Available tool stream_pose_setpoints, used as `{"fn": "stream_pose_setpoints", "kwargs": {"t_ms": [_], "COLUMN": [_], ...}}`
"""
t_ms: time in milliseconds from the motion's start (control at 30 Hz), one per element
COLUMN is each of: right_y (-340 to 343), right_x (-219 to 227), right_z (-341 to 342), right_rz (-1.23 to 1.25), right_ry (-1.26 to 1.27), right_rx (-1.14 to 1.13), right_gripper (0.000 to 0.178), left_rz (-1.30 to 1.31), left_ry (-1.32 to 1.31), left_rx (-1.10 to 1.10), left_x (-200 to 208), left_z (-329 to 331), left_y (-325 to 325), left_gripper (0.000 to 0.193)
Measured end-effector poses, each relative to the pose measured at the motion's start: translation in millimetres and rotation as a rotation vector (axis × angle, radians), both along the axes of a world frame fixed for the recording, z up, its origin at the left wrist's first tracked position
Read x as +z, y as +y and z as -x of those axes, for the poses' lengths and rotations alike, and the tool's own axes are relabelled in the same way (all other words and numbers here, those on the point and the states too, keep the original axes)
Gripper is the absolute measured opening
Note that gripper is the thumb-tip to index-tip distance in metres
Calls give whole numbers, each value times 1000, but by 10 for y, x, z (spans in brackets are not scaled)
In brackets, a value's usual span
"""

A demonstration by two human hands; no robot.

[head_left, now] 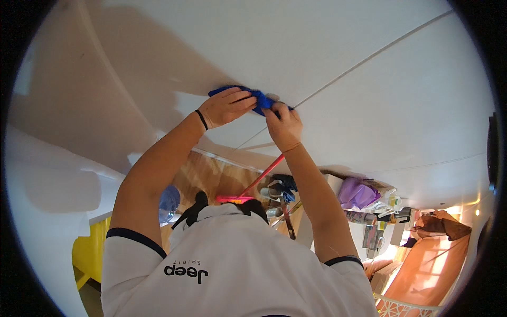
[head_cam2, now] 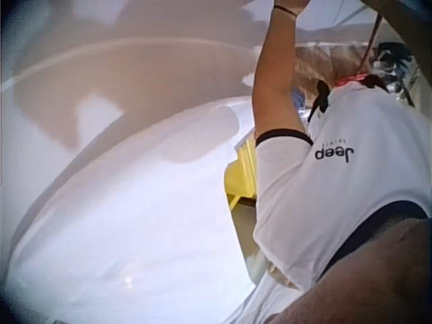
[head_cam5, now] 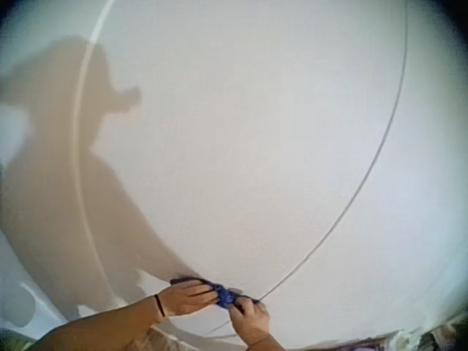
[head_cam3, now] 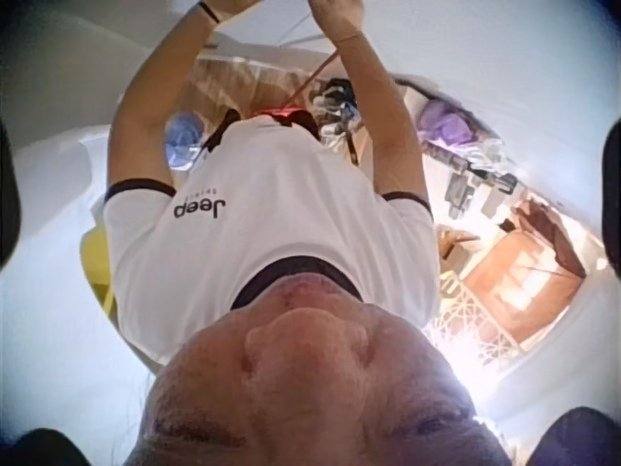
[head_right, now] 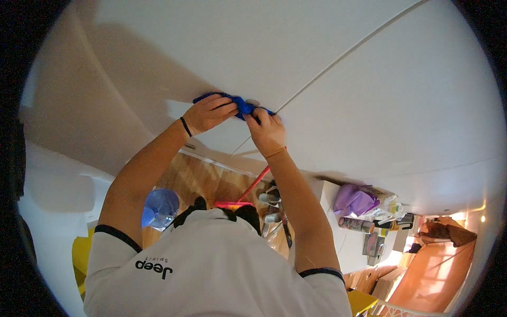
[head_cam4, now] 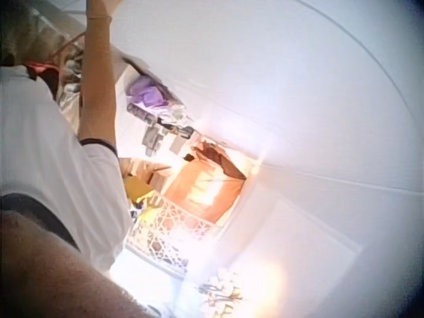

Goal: The person wipes a white table and a brown leather sofa with a blue cloth. They move a kettle and a cup on the table before wiping, then proceed to wipe the sofa cushions and armrests.

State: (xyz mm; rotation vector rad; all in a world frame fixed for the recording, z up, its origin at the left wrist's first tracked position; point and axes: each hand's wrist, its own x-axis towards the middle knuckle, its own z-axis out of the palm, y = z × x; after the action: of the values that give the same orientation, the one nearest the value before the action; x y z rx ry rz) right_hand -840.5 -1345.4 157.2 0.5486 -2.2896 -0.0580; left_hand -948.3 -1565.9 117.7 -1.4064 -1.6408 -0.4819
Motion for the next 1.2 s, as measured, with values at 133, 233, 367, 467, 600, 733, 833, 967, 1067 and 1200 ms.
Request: {"fn": "stream_pose_setpoints", "kwargs": {"t_ms": [133, 233, 367, 467, 600, 733, 833, 967, 1067, 1200], "right_y": [-175, -425, -592, -671, -771, -826, -773, -617, -517, -422], "right_x": [136, 853, 1587, 1635, 1285, 1347, 1865, 2452, 2367, 2071], "right_z": [11, 183, 377, 428, 454, 424, 360, 416, 402, 257], "right_rz": [91, 197, 312, 215, 163, 275, 294, 324, 215, 160], "right_ry": [-45, 184, 338, 379, 272, 125, 262, 486, 475, 337], "right_rx": [22, 144, 124, 70, 88, 157, 153, 55, 26, 58], "right_gripper": [27, 37, 45, 43, 40, 38, 36, 36, 39, 42], "left_rz": [50, -49, -321, -334, -316, -307, -348, -426, -475, -531], "left_ry": [-50, -109, 54, 24, -7, -57, -13, 118, 132, 70], "left_rx": [30, 279, 197, 214, 278, 238, 229, 184, 176, 114], "left_x": [98, 831, 1641, 1691, 1326, 1321, 1903, 2532, 2500, 1991], "left_z": [-98, -90, 31, 103, 81, 45, -45, 42, 177, 139], "left_y": [-134, -280, -375, -383, -423, -540, -524, -202, -10, 141], "left_gripper": [30, 38, 43, 42, 36, 38, 41, 44, 41, 36]}}
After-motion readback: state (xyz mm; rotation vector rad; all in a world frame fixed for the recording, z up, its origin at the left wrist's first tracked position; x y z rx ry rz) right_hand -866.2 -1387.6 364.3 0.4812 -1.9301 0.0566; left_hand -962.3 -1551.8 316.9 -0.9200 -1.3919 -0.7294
